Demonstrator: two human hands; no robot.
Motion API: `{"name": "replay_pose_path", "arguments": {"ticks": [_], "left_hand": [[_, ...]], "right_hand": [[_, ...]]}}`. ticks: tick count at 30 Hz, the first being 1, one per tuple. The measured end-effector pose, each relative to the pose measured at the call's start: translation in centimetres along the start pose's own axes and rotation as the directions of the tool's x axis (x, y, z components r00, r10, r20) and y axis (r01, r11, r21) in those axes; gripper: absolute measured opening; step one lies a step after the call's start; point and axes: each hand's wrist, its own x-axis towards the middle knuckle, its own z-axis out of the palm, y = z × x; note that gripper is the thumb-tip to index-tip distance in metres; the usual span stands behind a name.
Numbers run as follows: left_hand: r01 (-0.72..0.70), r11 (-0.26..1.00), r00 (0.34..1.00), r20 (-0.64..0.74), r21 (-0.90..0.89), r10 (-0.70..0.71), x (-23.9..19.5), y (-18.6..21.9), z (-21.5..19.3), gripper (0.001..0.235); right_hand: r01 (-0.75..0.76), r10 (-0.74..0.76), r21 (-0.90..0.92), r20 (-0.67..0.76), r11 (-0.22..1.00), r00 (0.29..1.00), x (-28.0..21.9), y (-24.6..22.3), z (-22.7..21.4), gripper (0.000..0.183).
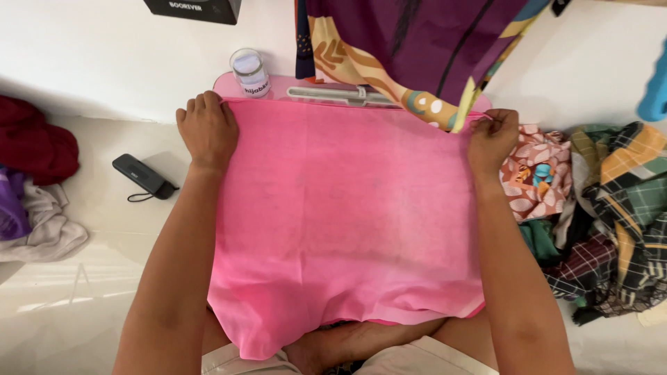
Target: The person folds a pink fabric item on a small Hello Kitty table while sitting on the floor. They smooth the fabric, fold it into a compact rectangle, and use a lint roller to clean the surface before placing the roller back on a nearby shelf.
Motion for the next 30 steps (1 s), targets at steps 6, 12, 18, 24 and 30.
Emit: {"name": "replay_pose_path", "arguments": {"ticks": [6,12,18,24,30], "left_hand": [[0.071,0.994,0.997,-0.032,-0.085,-0.074,-1.6,-0.4,-4.4,0.012],[0.181,0.975,0.976,-0.098,-0.131,-0.194,-5.5,1.2,-7.8,0.017],[0.076,0.997,0.989,-0.123,-0.016,-0.077,-5.7,1.2,-5.2,0.013],[0.128,0.992,0.991,-0.031,0.008,-0.128,-3.6,1.0,-3.5,0.010],[0.140,0.990,0.988,-0.072,-0.008,-0.140,-2.3,0.5,-2.2,0.014]], "right_hand": [[-0.031,0.048,0.171,-0.099,0.985,0.994,-1.8,-7.3,-1.4,0.020],[-0.135,0.163,0.221,-0.113,0.966,0.980,-6.5,-6.9,-3.9,0.018],[-0.165,0.191,0.239,-0.088,0.957,0.978,-5.7,-3.8,-3.5,0.016],[-0.166,0.183,0.206,-0.063,0.964,0.981,-3.7,-2.7,-1.5,0.015],[-0.235,0.258,0.285,-0.047,0.929,0.965,-2.1,-3.4,0.4,0.012]]}}
